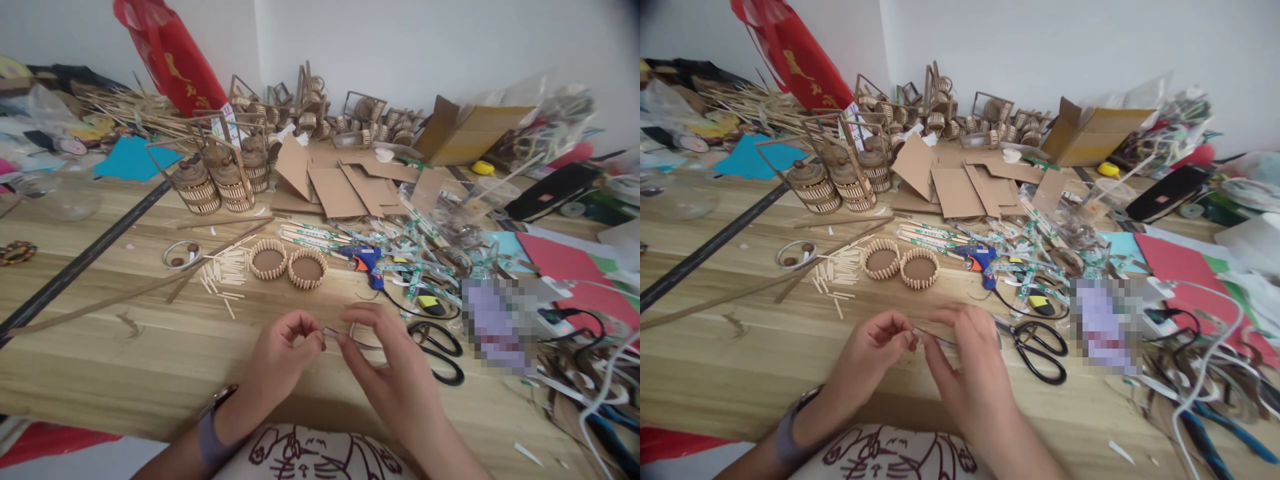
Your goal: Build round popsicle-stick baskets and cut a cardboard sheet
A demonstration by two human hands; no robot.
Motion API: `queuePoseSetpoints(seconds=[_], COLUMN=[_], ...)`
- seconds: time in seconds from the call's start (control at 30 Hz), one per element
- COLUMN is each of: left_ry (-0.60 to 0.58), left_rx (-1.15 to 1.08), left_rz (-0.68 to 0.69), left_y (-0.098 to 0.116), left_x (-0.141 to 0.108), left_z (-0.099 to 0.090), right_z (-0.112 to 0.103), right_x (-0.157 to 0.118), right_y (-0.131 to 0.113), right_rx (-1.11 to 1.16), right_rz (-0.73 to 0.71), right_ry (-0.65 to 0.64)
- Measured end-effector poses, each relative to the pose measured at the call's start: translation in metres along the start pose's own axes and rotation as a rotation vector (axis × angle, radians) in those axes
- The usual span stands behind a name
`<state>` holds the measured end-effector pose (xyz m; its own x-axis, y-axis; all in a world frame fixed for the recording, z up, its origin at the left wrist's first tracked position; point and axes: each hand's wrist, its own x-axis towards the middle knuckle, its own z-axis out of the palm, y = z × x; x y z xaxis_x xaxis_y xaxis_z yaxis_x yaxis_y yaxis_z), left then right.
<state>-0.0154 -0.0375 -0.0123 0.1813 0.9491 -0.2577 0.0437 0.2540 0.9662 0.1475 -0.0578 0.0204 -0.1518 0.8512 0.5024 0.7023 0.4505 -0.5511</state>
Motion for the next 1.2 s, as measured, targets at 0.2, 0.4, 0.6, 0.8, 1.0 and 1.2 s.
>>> queuePoseSetpoints(seconds=[0.2, 0.4, 0.6, 0.8, 1.0, 1.2], left_ry=[0.038, 0.089, 0.127, 0.135, 0.104, 0.099], left_rx=[0.05, 0.212, 0.341, 0.429, 0.442, 0.424], left_rz=[0.06, 0.21, 0.359, 0.454, 0.5, 0.491], left_y=[0.0, 0.004, 0.009, 0.008, 0.006, 0.01], left_x=[-0.002, -0.01, -0.013, -0.014, -0.014, -0.016], left_z=[0.003, 0.005, 0.007, 0.007, 0.006, 0.004], right_z=[0.007, 0.012, 0.008, 0.008, 0.006, 0.006], right_x=[-0.005, -0.006, -0.008, -0.009, -0.006, -0.006], right_y=[-0.01, -0.008, -0.007, -0.004, -0.005, -0.001], right_rx=[-0.163, -0.17, -0.169, -0.175, -0.103, 0.151], right_rz=[-0.187, -0.207, -0.213, -0.243, -0.216, 0.096], right_ry=[0.053, 0.048, -0.037, -0.034, 0.022, -0.07])
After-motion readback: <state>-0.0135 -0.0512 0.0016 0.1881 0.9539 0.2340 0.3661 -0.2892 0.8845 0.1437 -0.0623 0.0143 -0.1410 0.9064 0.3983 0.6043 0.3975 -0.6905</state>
